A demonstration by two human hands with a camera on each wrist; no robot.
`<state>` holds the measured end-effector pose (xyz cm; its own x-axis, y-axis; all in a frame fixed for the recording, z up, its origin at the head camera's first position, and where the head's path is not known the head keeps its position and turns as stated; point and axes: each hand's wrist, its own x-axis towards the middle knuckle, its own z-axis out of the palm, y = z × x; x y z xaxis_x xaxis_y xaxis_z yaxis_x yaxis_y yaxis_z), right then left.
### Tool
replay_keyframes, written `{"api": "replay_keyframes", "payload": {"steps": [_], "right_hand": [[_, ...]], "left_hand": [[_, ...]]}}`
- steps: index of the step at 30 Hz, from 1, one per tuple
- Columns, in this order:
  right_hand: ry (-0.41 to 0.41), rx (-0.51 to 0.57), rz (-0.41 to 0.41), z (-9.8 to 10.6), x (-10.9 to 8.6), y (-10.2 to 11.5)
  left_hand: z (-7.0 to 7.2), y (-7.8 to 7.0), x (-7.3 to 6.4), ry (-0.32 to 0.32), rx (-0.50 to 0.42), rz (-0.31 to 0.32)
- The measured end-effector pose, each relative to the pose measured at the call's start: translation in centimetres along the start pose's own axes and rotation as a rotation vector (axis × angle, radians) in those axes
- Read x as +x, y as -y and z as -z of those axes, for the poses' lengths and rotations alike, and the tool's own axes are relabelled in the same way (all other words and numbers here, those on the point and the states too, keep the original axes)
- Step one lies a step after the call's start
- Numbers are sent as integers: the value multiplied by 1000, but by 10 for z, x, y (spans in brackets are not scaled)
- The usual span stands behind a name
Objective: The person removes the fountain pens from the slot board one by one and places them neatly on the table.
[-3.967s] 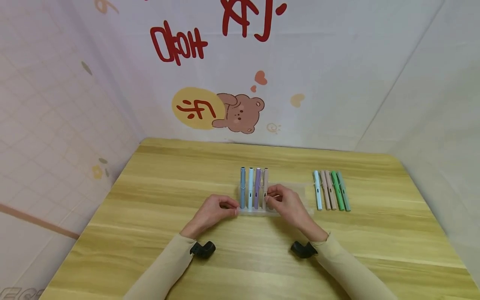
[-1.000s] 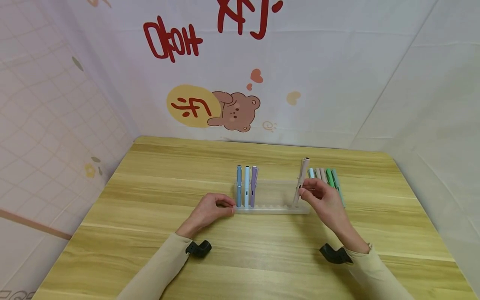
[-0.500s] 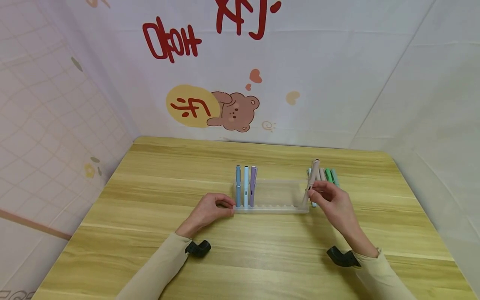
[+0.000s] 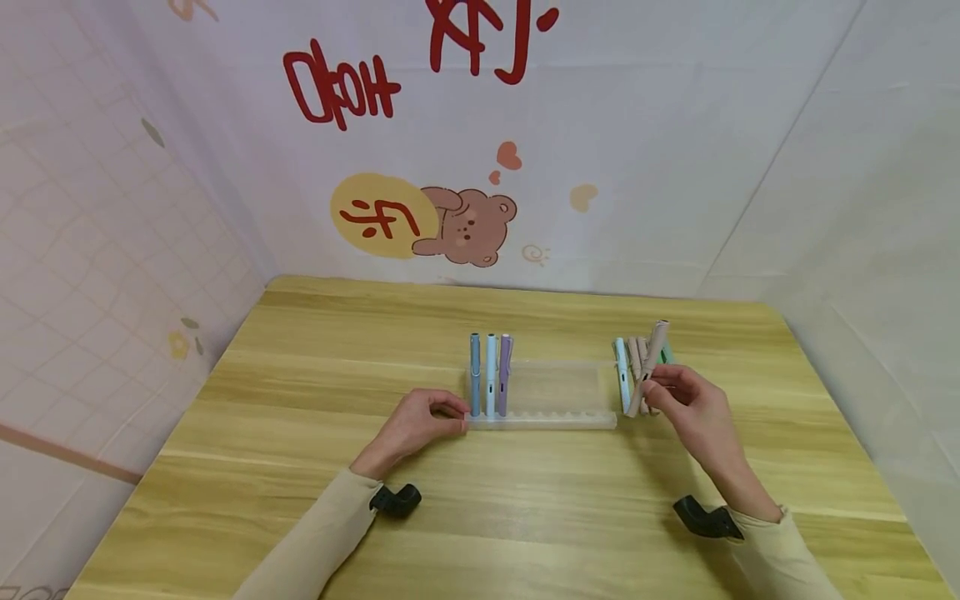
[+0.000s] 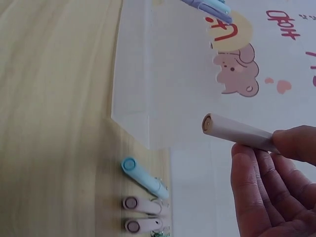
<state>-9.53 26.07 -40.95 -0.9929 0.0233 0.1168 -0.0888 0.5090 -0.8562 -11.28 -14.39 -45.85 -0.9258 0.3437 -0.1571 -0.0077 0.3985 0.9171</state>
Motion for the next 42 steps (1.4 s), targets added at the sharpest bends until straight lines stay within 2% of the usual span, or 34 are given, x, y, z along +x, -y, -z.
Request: {"api": "replay_keyframes", "payload": {"steps": [9,22,29,35,42], "right_hand": [[-20,11,-36,17,5,-13],[14,170,-63,34,13,-39],[49,102,-118,49,17,-50],[68,66,-159,58,22,-57],[91,36,-157,67,28,-61]], "left_hand": [[-1,3,-1,-5,-13,-5],[-3,7,-3,-35,32,19],[-6,6,-2,-24,0,1],[-5,5,-1,-23,11,6],[-5,4,1,-16,-2,5]]}}
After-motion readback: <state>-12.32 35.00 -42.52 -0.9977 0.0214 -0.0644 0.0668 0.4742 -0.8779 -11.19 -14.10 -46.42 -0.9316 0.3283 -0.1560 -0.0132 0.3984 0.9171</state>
